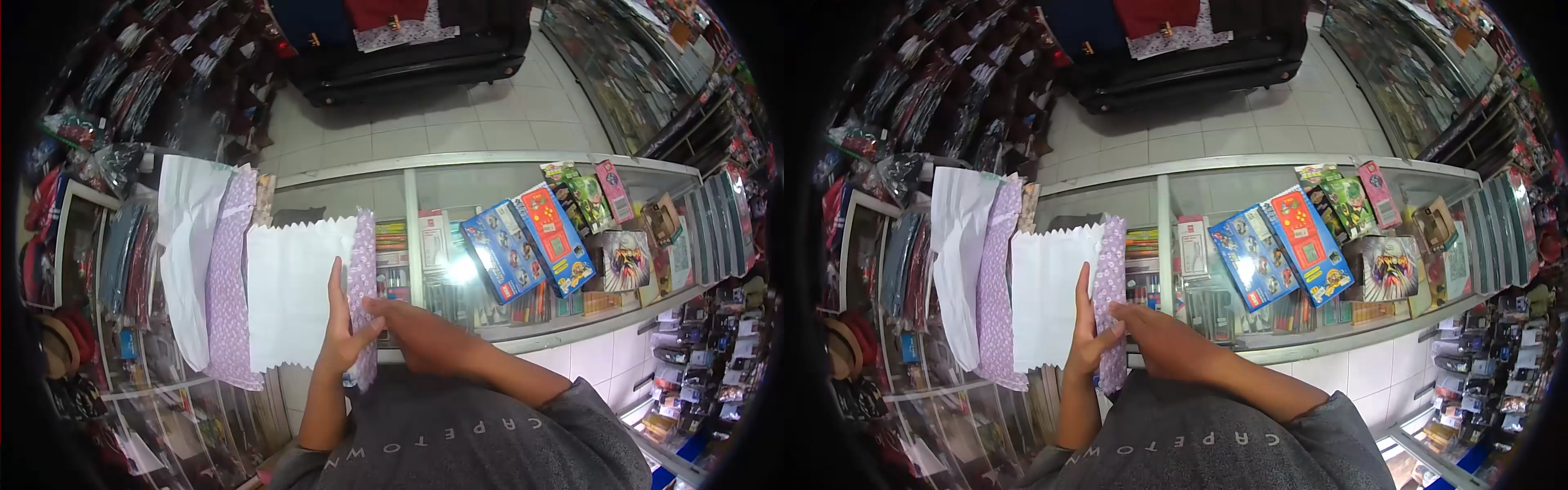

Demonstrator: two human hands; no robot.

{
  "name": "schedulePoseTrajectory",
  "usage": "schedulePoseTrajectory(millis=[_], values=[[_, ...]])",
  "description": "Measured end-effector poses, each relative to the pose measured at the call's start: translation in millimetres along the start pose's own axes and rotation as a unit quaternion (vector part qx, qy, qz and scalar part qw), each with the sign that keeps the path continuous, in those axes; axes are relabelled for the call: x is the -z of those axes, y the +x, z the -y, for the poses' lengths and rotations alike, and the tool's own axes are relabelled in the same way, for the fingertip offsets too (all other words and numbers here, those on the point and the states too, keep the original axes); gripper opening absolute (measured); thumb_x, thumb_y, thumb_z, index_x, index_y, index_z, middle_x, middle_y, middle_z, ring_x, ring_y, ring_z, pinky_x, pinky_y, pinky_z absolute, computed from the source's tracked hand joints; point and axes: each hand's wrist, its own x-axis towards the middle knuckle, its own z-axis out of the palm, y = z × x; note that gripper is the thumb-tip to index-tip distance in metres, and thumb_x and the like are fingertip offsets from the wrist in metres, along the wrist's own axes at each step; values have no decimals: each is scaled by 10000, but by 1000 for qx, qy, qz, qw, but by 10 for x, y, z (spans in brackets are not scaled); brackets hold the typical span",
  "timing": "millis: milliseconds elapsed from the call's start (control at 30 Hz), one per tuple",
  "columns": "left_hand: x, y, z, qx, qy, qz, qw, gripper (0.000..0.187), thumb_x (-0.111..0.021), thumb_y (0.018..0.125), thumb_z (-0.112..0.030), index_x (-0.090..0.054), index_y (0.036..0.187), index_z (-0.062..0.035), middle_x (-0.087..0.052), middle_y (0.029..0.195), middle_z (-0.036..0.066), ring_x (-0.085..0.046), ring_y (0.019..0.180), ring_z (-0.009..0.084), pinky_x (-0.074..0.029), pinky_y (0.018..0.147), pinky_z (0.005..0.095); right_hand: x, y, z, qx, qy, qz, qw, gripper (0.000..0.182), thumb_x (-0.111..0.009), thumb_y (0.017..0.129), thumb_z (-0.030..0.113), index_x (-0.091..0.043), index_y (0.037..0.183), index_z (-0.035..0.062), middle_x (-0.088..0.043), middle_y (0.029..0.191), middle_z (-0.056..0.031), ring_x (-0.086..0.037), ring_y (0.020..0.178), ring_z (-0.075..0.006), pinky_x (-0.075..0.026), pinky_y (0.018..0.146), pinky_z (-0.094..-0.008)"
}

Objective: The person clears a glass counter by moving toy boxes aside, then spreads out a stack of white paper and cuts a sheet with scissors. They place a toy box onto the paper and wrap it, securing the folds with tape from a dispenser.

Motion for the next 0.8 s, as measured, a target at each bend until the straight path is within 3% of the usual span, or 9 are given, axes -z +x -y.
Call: schedulePoseTrajectory(millis=[33, 100, 167, 300, 333, 433, 667, 733, 800], values=[[42, -15, -8, 22, 14, -10, 1000, 1036, -663, 981, -155, 102, 1670, -40, -300, 1651, 256, -397, 1479, 319, -273, 1236, 425, -21, 17, -37, -7, -6, 7, 1000, 679, -600, 809, -95, -469, 1473, -40, -532, 1475, -272, -492, 1409, -431, -421, 1184, -469], [123, -56, 66, 62, -43, -17, 997, 1009, -647, 983, -120, 77, 1685, -74, -398, 1597, 236, -453, 1435, 292, -309, 1211, 412, -26, 48, -31, -10, -10, 18, 1000, 676, -595, 815, -97, -475, 1476, -32, -545, 1465, -274, -513, 1389, -433, -433, 1175, -470], [219, -115, 126, 98, -101, -23, 990, 988, -631, 985, -85, 51, 1699, -107, -496, 1542, 215, -510, 1391, 265, -345, 1186, 399, 48, 87, 29, -81, 17, 24, 996, 528, -519, 938, -82, -532, 1454, 26, -635, 1316, -269, -611, 1261, -438, -496, 1054, -490], [423, -308, 158, 97, -180, -54, 977, 912, -551, 943, 44, -32, 1689, -30, -208, 1712, 183, -357, 1511, 247, -274, 1233, 379, 62, 193, -30, -63, -54, -70, 994, 399, -604, 1008, 64, -569, 1403, 17, -656, 1239, -276, -653, 1145, -444, -524, 993, -471], [470, -337, 123, 94, -180, -56, 978, 912, -551, 943, 44, -32, 1689, -30, -208, 1712, 183, -357, 1511, 247, -274, 1233, 379, 53, 195, -66, -60, -55, -68, 994, 399, -604, 1008, 64, -569, 1403, 17, -656, 1239, -276, -653, 1145, -444, -524, 993, -471], [653, -446, 107, 11, -157, -134, 978, 928, -596, 878, 27, -106, 1666, 43, -232, 1701, 194, -316, 1539, 266, -206, 1271, 388, 59, 255, -137, -82, -133, -120, 980, 487, -693, 956, 107, -541, 1400, -25, -616, 1311, -270, -598, 1236, -442, -498, 1045, -465], [1084, -634, -189, 4, -228, -131, 965, 975, -625, 845, 10, -105, 1669, 36, -274, 1686, 204, -350, 1526, 283, -253, 1259, 397, -269, 579, -165, -14, -230, -105, 967, 626, -710, 944, 159, -452, 1475, -49, -482, 1497, -304, -466, 1391, -487, -418, 1163, -497], [1134, -617, -189, -4, -221, -118, 968, 980, -629, 844, 6, -104, 1671, 29, -278, 1684, 205, -355, 1523, 284, -264, 1255, 400, -379, 668, -180, -55, -241, -75, 966, 692, -722, 945, 202, -416, 1537, 17, -403, 1592, -278, -387, 1460, -506, -366, 1199, -540], [1145, -602, -182, -16, -211, -103, 972, 991, -636, 841, -4, -101, 1676, 14, -286, 1680, 209, -366, 1518, 285, -285, 1248, 405, -515, 730, -286, -16, -377, -38, 925, 698, -732, 945, 265, -436, 1548, 79, -382, 1624, -254, -339, 1499, -496, -330, 1212, -577]])
